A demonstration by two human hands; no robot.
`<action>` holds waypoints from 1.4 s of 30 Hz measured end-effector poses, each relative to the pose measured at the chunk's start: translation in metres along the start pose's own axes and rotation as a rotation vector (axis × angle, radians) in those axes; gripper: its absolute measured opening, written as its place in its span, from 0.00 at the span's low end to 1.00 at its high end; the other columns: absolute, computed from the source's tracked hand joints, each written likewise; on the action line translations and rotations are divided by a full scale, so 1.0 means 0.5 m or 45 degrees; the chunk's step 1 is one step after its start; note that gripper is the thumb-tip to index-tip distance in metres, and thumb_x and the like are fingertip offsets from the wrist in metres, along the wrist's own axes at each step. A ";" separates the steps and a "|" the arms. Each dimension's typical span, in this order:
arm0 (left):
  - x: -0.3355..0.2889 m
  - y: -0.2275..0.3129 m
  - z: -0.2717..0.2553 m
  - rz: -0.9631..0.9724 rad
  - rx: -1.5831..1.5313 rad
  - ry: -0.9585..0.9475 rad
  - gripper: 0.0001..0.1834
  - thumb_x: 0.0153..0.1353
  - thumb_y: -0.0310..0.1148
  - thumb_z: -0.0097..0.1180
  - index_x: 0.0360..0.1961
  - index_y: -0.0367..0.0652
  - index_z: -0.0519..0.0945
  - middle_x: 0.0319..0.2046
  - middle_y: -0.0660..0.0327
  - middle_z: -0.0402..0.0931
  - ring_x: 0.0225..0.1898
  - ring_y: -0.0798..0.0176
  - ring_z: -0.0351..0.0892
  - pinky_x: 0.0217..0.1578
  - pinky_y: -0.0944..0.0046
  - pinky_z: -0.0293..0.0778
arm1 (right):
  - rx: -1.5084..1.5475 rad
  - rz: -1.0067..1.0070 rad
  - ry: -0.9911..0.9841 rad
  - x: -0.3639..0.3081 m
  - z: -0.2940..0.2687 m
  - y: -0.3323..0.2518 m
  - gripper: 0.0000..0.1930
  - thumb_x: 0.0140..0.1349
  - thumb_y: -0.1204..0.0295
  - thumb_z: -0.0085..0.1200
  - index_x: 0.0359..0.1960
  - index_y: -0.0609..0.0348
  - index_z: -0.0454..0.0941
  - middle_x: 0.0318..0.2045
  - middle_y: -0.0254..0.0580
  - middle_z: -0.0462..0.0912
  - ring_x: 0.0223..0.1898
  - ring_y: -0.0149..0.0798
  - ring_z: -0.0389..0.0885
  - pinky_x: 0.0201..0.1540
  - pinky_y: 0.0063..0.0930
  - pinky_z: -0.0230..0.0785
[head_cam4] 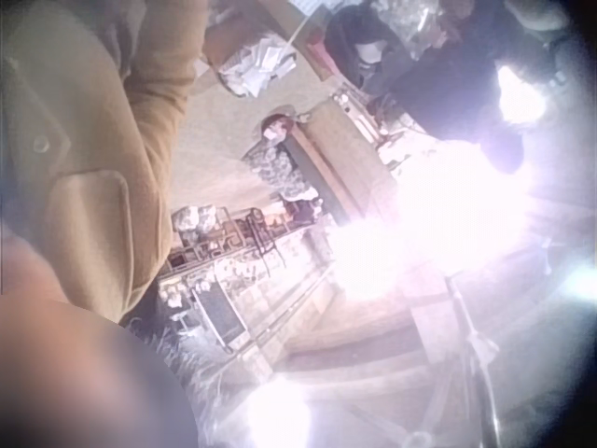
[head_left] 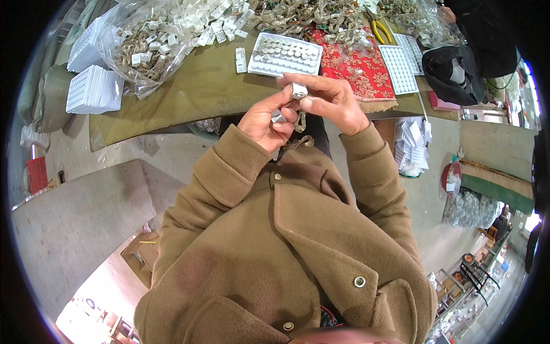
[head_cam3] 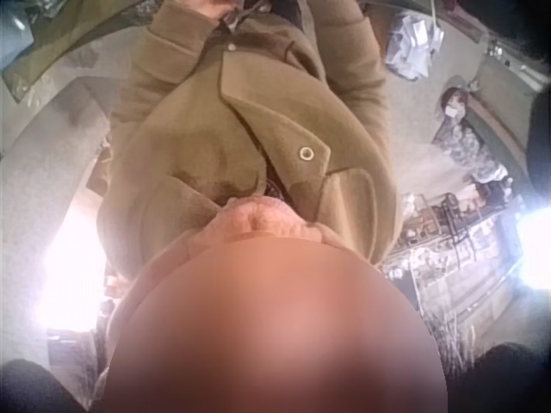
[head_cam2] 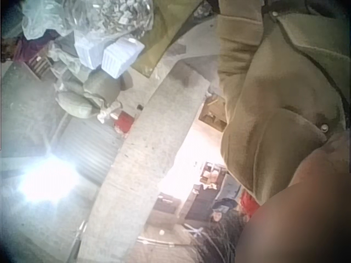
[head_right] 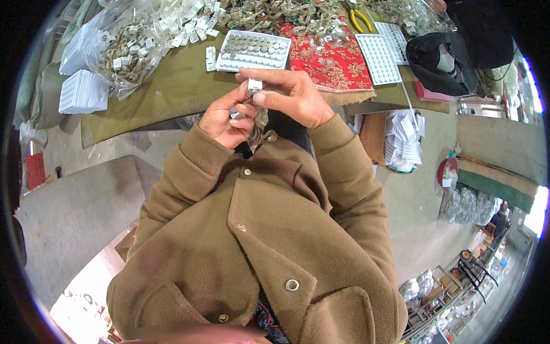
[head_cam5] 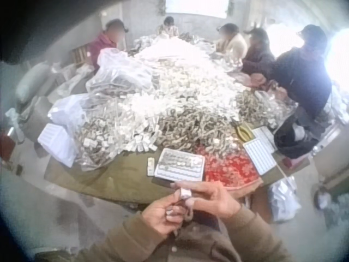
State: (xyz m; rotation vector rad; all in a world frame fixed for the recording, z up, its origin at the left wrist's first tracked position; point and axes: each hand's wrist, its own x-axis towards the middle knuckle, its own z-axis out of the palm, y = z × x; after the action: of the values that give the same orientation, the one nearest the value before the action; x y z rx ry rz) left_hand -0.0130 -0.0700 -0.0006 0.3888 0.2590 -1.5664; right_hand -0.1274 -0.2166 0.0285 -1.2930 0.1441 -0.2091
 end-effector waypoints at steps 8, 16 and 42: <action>-0.002 -0.005 0.019 0.010 -0.020 -0.041 0.16 0.67 0.41 0.53 0.45 0.39 0.74 0.30 0.68 0.71 0.23 0.83 0.65 0.15 0.82 0.61 | -0.847 -0.283 0.086 -0.004 0.002 -0.010 0.23 0.57 0.79 0.57 0.57 0.58 0.76 0.51 0.40 0.81 0.47 0.29 0.79 0.51 0.24 0.71; 0.003 -0.007 0.007 0.060 -0.064 -0.020 0.20 0.68 0.42 0.51 0.52 0.37 0.72 0.31 0.68 0.69 0.23 0.81 0.66 0.15 0.81 0.61 | -0.676 -0.319 0.170 -0.001 0.015 0.025 0.21 0.58 0.79 0.57 0.56 0.58 0.76 0.50 0.38 0.82 0.34 0.22 0.75 0.42 0.20 0.72; -0.003 -0.002 0.030 0.036 0.537 0.201 0.13 0.65 0.41 0.56 0.40 0.41 0.79 0.28 0.70 0.75 0.24 0.80 0.69 0.15 0.81 0.60 | -1.087 -0.363 0.235 -0.032 0.009 0.026 0.16 0.58 0.81 0.52 0.49 0.62 0.78 0.40 0.48 0.83 0.37 0.41 0.83 0.39 0.28 0.74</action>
State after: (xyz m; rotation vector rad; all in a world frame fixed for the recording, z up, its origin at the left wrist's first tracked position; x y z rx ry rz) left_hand -0.0155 -0.0748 0.0138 0.8433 0.0399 -1.5614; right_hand -0.1410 -0.2051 0.0170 -2.1457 0.2183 -0.5502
